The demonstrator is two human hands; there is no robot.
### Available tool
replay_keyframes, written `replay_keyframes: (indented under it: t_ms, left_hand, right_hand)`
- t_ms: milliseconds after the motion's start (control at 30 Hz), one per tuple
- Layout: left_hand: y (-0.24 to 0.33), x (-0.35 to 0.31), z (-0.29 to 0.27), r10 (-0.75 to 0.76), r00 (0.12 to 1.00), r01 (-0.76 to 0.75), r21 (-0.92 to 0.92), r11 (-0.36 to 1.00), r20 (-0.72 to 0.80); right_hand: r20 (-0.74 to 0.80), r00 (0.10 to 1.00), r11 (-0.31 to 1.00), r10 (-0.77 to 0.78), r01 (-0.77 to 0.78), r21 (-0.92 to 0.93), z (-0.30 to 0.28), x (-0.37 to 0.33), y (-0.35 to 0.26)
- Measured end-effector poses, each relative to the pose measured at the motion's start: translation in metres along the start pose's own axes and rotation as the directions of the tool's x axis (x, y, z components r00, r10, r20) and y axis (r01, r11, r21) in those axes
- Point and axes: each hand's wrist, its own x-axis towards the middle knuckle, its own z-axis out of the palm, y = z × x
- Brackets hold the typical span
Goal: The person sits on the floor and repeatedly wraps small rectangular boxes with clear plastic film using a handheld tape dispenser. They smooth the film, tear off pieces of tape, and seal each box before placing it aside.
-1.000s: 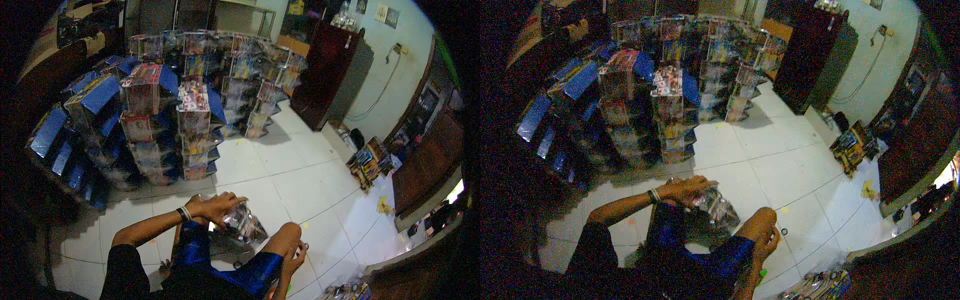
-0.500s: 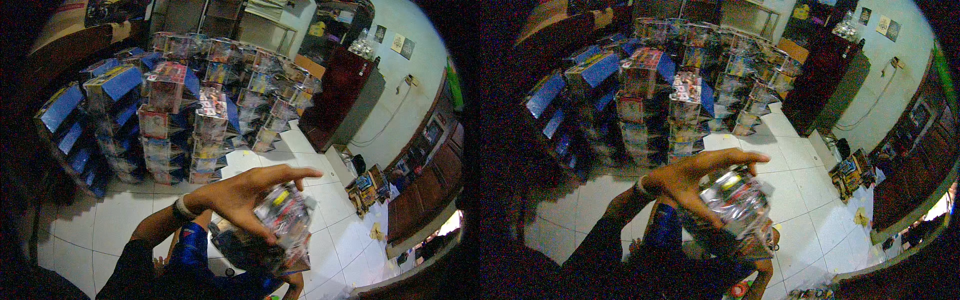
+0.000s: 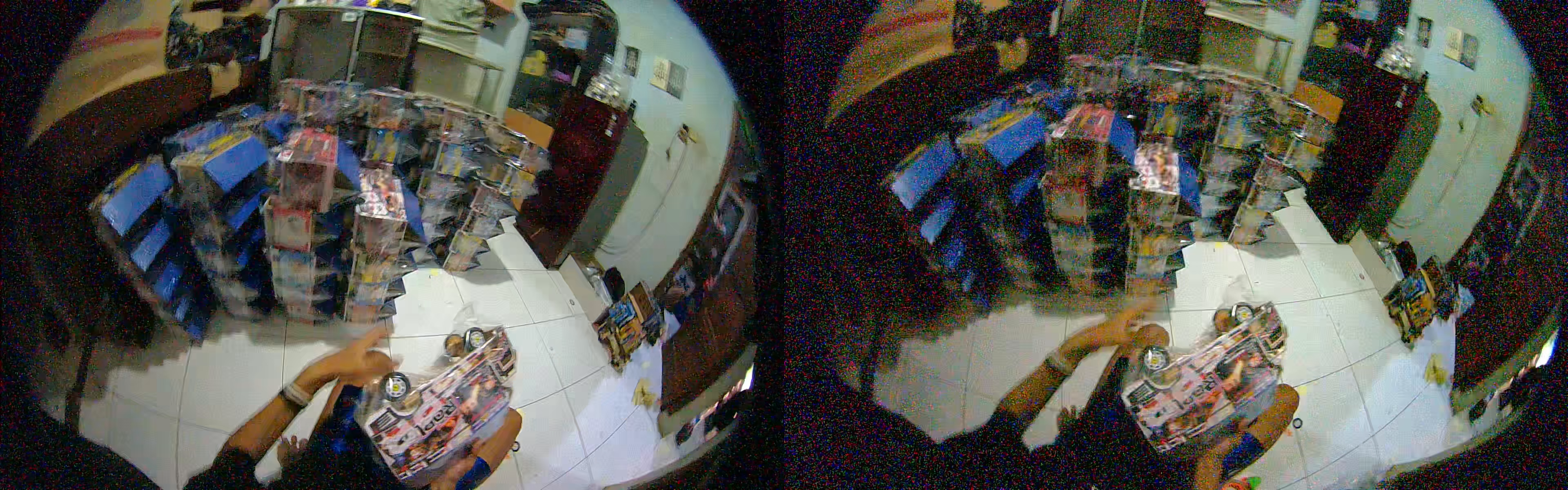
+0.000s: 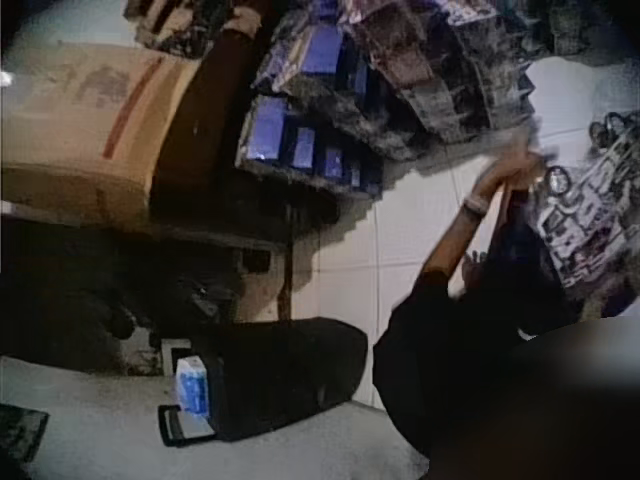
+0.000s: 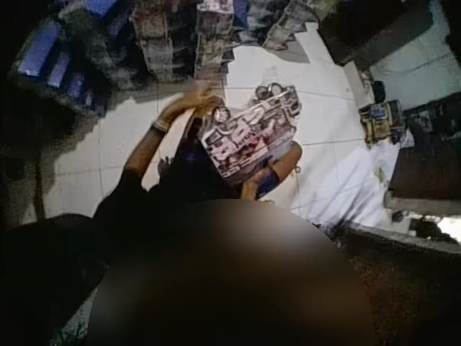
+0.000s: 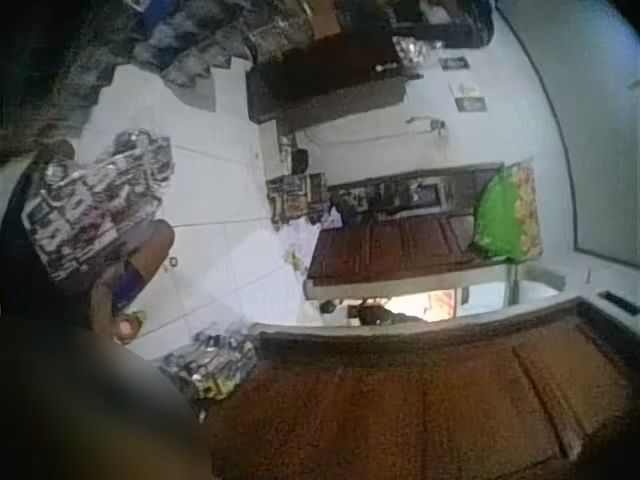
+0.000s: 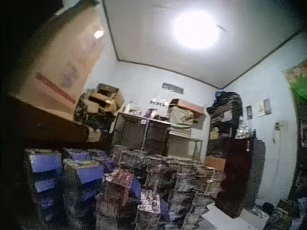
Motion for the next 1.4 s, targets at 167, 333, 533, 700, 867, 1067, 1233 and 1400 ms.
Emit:
replay_keyframes:
  t_ms: [167,333,533,700,867,1067,1233,1400]
  left_hand:
    - [-0.053,-0.064,0.070,0.003,0.995,0.059,-0.616,0.786,0.098]
    - [0.003,-0.074,0.062,0.191,0.980,-0.197,-0.246,0.949,-0.047]
    - [0.056,-0.080,0.072,-0.120,0.992,0.091,-0.470,0.878,-0.031]
    - [0.054,-0.044,0.084,-0.213,0.977,0.138,-0.719,0.681,-0.015]
    - [0.072,0.063,0.057,-0.081,0.991,-0.056,-0.889,0.454,-0.104]
    - [0.112,0.204,-0.010,-0.013,0.886,-0.416,-0.808,0.418,-0.463]
    - [0.102,0.259,-0.088,-0.081,0.853,-0.390,-0.731,0.560,-0.516]
    - [0.071,0.273,-0.151,-0.113,0.824,-0.374,-0.683,0.627,-0.555]
  right_hand:
    - [0.050,0.998,0.999,-0.035,0.035,-0.011,0.026,0.025,-0.029]
    - [0.109,0.992,0.998,-0.061,0.061,0.002,0.031,0.031,-0.044]
    - [0.141,0.988,0.998,-0.060,0.056,0.033,0.036,0.039,-0.045]
    - [0.256,0.962,0.978,-0.098,0.140,-0.152,0.059,0.050,-0.076]
    - [0.247,0.960,0.963,-0.133,0.184,-0.197,0.058,0.049,-0.117]
    - [0.014,1.000,0.953,-0.004,0.008,-0.303,-0.021,0.016,-0.083]
    - [0.237,0.922,0.594,-0.304,0.379,-0.710,-0.083,-0.028,-0.068]
    - [0.154,0.943,0.377,-0.294,0.263,-0.888,-0.117,-0.060,-0.065]
